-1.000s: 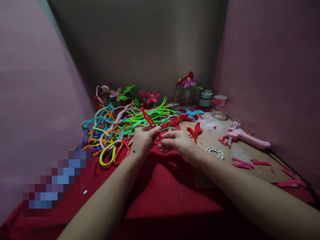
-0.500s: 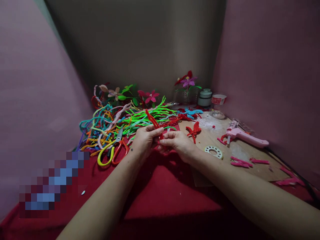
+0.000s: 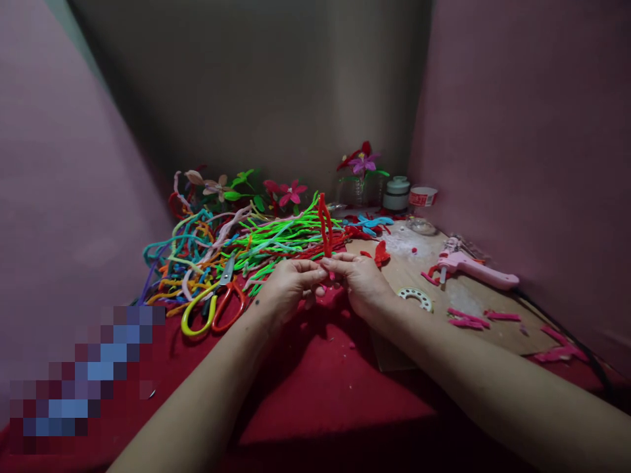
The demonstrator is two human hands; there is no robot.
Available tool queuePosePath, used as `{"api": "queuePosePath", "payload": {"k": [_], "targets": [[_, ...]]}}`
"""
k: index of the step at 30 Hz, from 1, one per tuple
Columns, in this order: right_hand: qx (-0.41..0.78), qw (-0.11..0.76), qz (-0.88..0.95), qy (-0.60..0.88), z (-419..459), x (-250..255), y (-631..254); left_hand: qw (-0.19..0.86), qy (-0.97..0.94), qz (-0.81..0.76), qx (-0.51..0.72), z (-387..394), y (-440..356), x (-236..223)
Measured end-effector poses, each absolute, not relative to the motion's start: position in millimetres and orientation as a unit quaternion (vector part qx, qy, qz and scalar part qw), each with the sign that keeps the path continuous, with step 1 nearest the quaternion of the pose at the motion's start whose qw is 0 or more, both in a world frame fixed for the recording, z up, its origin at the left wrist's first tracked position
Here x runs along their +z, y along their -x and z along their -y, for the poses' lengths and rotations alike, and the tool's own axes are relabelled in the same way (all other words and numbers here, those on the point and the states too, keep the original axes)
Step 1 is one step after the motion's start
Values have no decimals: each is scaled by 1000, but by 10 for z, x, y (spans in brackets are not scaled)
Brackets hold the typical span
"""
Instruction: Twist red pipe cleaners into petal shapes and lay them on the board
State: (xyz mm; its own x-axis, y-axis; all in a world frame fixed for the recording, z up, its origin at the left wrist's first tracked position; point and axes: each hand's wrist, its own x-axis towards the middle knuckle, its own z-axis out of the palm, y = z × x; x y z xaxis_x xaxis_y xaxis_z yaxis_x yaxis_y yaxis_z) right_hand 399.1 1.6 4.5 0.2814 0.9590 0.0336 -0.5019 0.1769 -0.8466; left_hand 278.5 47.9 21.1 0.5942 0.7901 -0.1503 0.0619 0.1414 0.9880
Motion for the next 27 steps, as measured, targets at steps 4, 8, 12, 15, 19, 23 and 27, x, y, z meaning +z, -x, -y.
{"api": "queuePosePath", "payload": {"k": [4, 8, 12, 15, 19, 23, 27], "targets": [[530, 707, 301, 359, -33, 19, -3992, 646, -630, -340, 265, -459, -2804, 207], [511, 710, 323, 361, -62, -17, -4012, 636, -659, -312, 252, -444, -2811, 220], [508, 708, 327, 365, -67, -18, -4015, 632, -670, -314, 233, -453, -2807, 226], [509, 703, 326, 375, -64, -5, -4011, 621, -676, -327, 224, -461, -2812, 222], [516, 696, 329, 375, -64, 9, -4020, 626, -665, -333, 234, -447, -2825, 225], [523, 688, 341, 369, -65, 27, -4048, 625, -663, -345, 225, -449, -2796, 259], [515, 673, 368, 383, -47, 59, -4063, 634, -637, -341, 276, -509, -2733, 293]]}}
